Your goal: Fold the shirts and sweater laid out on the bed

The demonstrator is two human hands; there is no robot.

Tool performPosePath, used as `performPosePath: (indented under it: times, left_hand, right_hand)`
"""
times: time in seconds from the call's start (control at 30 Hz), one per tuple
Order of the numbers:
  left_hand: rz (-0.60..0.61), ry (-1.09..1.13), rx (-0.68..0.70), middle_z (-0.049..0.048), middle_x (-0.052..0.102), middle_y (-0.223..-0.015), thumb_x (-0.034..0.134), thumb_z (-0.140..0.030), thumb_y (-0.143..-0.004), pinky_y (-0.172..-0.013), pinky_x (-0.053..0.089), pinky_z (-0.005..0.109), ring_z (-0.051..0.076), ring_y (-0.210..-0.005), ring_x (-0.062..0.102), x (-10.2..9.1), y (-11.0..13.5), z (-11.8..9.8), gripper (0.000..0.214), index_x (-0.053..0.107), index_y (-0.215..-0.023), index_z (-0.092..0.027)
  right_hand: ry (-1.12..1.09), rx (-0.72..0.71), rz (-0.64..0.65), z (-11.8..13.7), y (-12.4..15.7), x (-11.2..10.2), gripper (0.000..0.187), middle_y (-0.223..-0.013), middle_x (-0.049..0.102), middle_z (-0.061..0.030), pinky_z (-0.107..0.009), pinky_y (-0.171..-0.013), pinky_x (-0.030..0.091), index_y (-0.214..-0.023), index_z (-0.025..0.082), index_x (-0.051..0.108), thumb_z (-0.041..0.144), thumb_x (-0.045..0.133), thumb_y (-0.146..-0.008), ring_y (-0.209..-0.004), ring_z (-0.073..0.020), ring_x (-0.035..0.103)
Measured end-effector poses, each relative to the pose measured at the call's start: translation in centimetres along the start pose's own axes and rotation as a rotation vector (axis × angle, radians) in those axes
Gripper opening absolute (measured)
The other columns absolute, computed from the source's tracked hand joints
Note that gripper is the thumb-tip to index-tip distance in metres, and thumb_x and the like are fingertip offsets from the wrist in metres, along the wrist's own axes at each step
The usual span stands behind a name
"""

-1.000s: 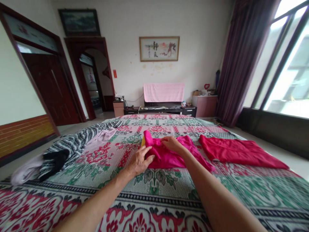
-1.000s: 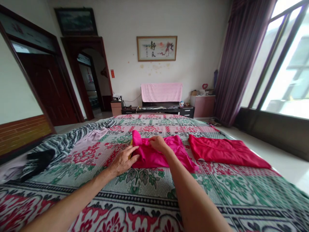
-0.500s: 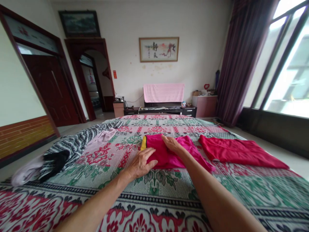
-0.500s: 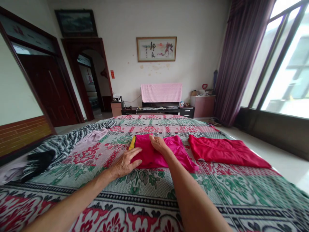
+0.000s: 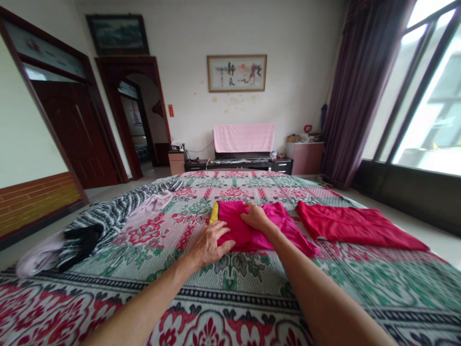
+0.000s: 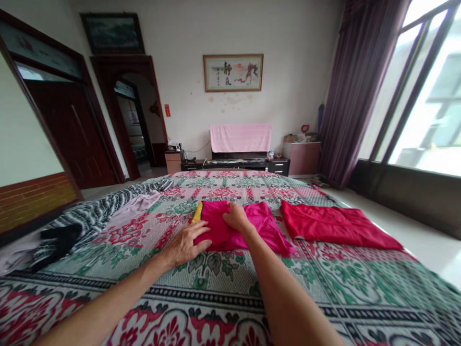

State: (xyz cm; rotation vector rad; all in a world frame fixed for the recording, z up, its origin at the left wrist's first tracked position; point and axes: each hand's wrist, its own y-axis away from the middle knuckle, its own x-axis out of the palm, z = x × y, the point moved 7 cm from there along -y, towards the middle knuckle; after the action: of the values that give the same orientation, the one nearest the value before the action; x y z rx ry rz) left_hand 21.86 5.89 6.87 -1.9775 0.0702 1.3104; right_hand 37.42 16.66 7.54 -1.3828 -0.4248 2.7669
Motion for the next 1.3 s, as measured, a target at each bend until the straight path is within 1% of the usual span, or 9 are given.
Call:
performPosePath:
  times: [0.17, 0.27, 0.37, 0.47, 0.63, 0.83, 1.0, 1.17, 1.3]
  left_hand:
    - [-0.133, 0.001, -0.120, 0.0107, 0.065, -0.118, 0.047, -0.044, -0.089, -0.099, 0.046, 0.037, 0.022, -0.113, 0.058, -0.7, -0.1, 1.5, 0.037, 0.068, -0.105, -0.019]
    - [-0.226, -0.081, -0.280, 0.0121, 0.065, -0.114, 0.042, -0.039, -0.091, -0.096, 0.046, 0.036, 0.022, -0.108, 0.060, -1.3, 0.1, 3.1, 0.036, 0.063, -0.110, -0.017]
    - [-0.215, -0.134, -0.455, 0.0132, 0.067, -0.110, 0.041, -0.037, -0.091, -0.091, 0.047, 0.037, 0.023, -0.102, 0.062, -1.4, 0.4, 4.5, 0.039, 0.058, -0.118, -0.015]
    - [-0.148, -0.115, -0.578, 0.0114, 0.071, -0.100, 0.039, -0.037, -0.091, -0.084, 0.047, 0.035, 0.023, -0.095, 0.065, -1.3, 0.7, 5.2, 0.039, 0.057, -0.120, -0.017]
    - [-0.089, -0.082, -0.567, 0.0069, 0.072, -0.093, 0.039, -0.033, -0.091, -0.079, 0.046, 0.029, 0.021, -0.090, 0.066, -1.3, 0.6, 4.9, 0.035, 0.058, -0.117, -0.022]
    - [-0.078, -0.078, -0.499, 0.0045, 0.072, -0.092, 0.051, -0.028, -0.085, -0.075, 0.046, 0.027, 0.019, -0.085, 0.066, -1.0, 0.4, 4.7, 0.033, 0.057, -0.117, -0.023]
    - [-0.024, -0.032, -0.509, 0.0058, 0.072, -0.099, 0.053, -0.020, -0.083, -0.080, 0.045, 0.026, 0.017, -0.090, 0.065, -0.3, 0.3, 5.1, 0.036, 0.060, -0.119, -0.019]
    - [-0.014, -0.047, -0.558, 0.0062, 0.071, -0.099, 0.054, -0.023, -0.083, -0.080, 0.044, 0.026, 0.017, -0.091, 0.063, -0.7, 0.3, 5.0, 0.035, 0.061, -0.117, -0.019]
    - [-0.049, -0.127, -0.665, 0.0082, 0.071, -0.091, 0.054, -0.035, -0.083, -0.080, 0.043, 0.027, 0.019, -0.088, 0.063, -2.2, 0.7, 5.5, 0.034, 0.064, -0.109, -0.016]
  right_hand:
    - [0.100, 0.001, -0.026, 0.5, 0.6, -0.5, 0.056, -0.104, 0.067, -0.0137, -0.030, -0.077, 0.047, -0.127, 0.012, 0.052, 0.020, 0.058, -0.072, -0.093, -0.0239, 0.063]
    - [0.131, -0.178, -0.118, 2.1, 1.1, -0.8, 0.052, -0.121, 0.059, -0.0131, -0.029, -0.087, 0.045, -0.127, 0.016, 0.052, 0.020, 0.056, -0.075, -0.106, -0.0230, 0.059]
    - [0.110, -0.390, -0.109, 3.5, 1.8, -0.1, 0.043, -0.132, 0.053, -0.0116, -0.030, -0.097, 0.040, -0.123, 0.016, 0.055, 0.020, 0.051, -0.081, -0.118, -0.0215, 0.051]
    - [0.144, -0.431, 0.003, 3.5, 2.0, 1.4, 0.040, -0.137, 0.049, -0.0111, -0.034, -0.100, 0.038, -0.125, 0.016, 0.053, 0.024, 0.047, -0.087, -0.125, -0.0219, 0.045]
    - [0.223, -0.352, 0.117, 2.5, 2.0, 2.5, 0.040, -0.137, 0.051, -0.0112, -0.039, -0.099, 0.038, -0.128, 0.018, 0.050, 0.030, 0.040, -0.092, -0.123, -0.0231, 0.047]
    - [0.242, -0.359, 0.112, 2.5, 2.0, 2.6, 0.040, -0.136, 0.051, -0.0108, -0.040, -0.098, 0.038, -0.127, 0.018, 0.051, 0.032, 0.039, -0.092, -0.123, -0.0235, 0.047]
    - [0.238, -0.356, 0.111, 2.3, 1.8, 3.0, 0.039, -0.138, 0.050, -0.0091, -0.045, -0.097, 0.039, -0.126, 0.020, 0.051, 0.034, 0.039, -0.091, -0.123, -0.0251, 0.046]
    - [0.208, -0.363, 0.074, 2.3, 1.9, 2.6, 0.038, -0.135, 0.052, -0.0100, -0.041, -0.097, 0.039, -0.123, 0.019, 0.054, 0.031, 0.045, -0.088, -0.122, -0.0242, 0.048]
    - [0.124, -0.422, -0.088, 4.3, 2.3, 1.0, 0.034, -0.127, 0.057, -0.0112, -0.034, -0.096, 0.041, -0.116, 0.017, 0.060, 0.024, 0.049, -0.085, -0.115, -0.0216, 0.053]
